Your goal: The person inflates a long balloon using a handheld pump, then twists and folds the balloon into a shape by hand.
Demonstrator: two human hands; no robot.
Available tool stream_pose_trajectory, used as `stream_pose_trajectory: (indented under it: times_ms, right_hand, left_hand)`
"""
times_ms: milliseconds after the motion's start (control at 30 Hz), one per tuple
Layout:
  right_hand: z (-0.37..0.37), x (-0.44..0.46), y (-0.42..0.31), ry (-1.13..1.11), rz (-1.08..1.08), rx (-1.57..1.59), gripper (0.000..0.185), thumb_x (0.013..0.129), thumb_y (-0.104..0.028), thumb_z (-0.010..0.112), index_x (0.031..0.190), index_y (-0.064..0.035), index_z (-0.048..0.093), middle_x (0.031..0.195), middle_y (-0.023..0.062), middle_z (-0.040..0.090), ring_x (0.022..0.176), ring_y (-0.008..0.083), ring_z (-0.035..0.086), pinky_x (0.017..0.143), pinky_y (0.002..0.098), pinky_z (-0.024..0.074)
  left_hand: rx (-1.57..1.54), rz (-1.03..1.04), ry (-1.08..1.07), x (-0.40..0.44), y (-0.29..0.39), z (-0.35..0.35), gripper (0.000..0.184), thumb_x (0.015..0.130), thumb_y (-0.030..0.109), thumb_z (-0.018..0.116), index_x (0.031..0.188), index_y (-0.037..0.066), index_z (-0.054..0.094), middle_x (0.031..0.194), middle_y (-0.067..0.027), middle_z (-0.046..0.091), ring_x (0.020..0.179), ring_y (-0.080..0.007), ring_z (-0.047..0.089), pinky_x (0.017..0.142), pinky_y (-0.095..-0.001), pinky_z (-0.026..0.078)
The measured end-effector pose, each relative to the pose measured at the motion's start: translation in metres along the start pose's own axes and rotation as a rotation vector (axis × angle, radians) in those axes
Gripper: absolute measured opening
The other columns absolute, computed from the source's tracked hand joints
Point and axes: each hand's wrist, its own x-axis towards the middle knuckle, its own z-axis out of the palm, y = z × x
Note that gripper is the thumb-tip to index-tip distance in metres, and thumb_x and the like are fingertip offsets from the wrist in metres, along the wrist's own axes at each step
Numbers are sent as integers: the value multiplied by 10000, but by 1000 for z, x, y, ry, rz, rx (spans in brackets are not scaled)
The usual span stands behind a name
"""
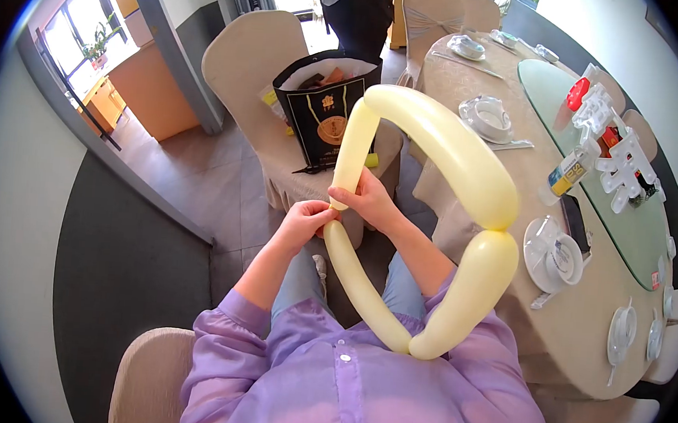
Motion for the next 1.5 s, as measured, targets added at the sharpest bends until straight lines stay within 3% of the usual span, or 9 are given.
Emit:
stream_pose_trajectory:
  times_ms: [167,233,400,567,700,933,1167,1300,1500]
  right_hand:
    - [-2,-14,-7,-40,69,-81,519,806,-147,652,1226,-25,372,1030,65,551,914,116,552,794,251,455]
    - [-5,-23,-5,42,67,60,558,823,-181,632,1272,-16,345,1049,79,549,872,118,571,750,229,459]
    - [-33,-59,-15,250,266,115,437,902,-302,499,1233,-41,385,1076,102,556,875,176,604,753,263,485]
    - [-58,-82,-11,291,218,391,484,911,-408,419,1222,-38,419,1072,153,579,894,250,616,767,324,505]
    - [-64,-85,1,298,110,534,460,909,-336,348,1226,-9,417,1091,213,562,943,301,599,815,369,494]
    - [-62,-84,-20,505,6,487,635,907,-547,277,1208,-7,425,1036,156,580,885,232,598,781,338,488]
    - [-89,-56,-60,614,0,6,473,909,-398,457,1232,-56,416,996,86,579,818,116,573,696,239,471]
    - [-100,-39,-76,673,-20,-357,306,855,-247,572,1059,-21,549,852,50,609,747,85,566,654,224,457]
    - [-107,-33,-69,552,99,-470,225,784,-176,638,901,10,591,781,44,613,712,84,559,653,234,457]
  left_hand:
    - [-188,-62,25,-5,-14,3,180,854,192,566,923,35,619,813,-17,620,692,-91,565,630,-229,443]
    - [-533,-17,157,-7,-28,1,188,860,175,554,965,24,596,857,-36,618,735,-126,583,676,-267,475]
    - [-787,41,397,-14,-67,-10,188,877,175,525,982,27,574,866,-56,612,774,-158,588,678,-311,485]
    - [-725,129,429,-22,-88,-14,176,895,183,506,944,28,571,794,-26,592,681,-114,582,566,-237,486]
    - [-745,182,527,-29,-96,-11,156,897,166,511,975,40,562,844,-42,600,761,-143,579,655,-287,484]
    - [-547,302,590,-39,-102,-30,150,896,164,525,904,30,592,827,-37,605,720,-105,561,626,-232,461]
    - [-303,373,596,-38,-103,-38,166,899,150,523,905,1,596,802,-15,589,707,-72,520,638,-202,420]
    - [-215,393,602,-39,-97,-38,171,900,143,518,899,-8,598,814,-16,592,727,-76,523,669,-206,422]
    - [-181,412,661,-39,-89,-37,167,899,136,520,906,-12,598,817,-16,596,728,-68,519,666,-202,415]
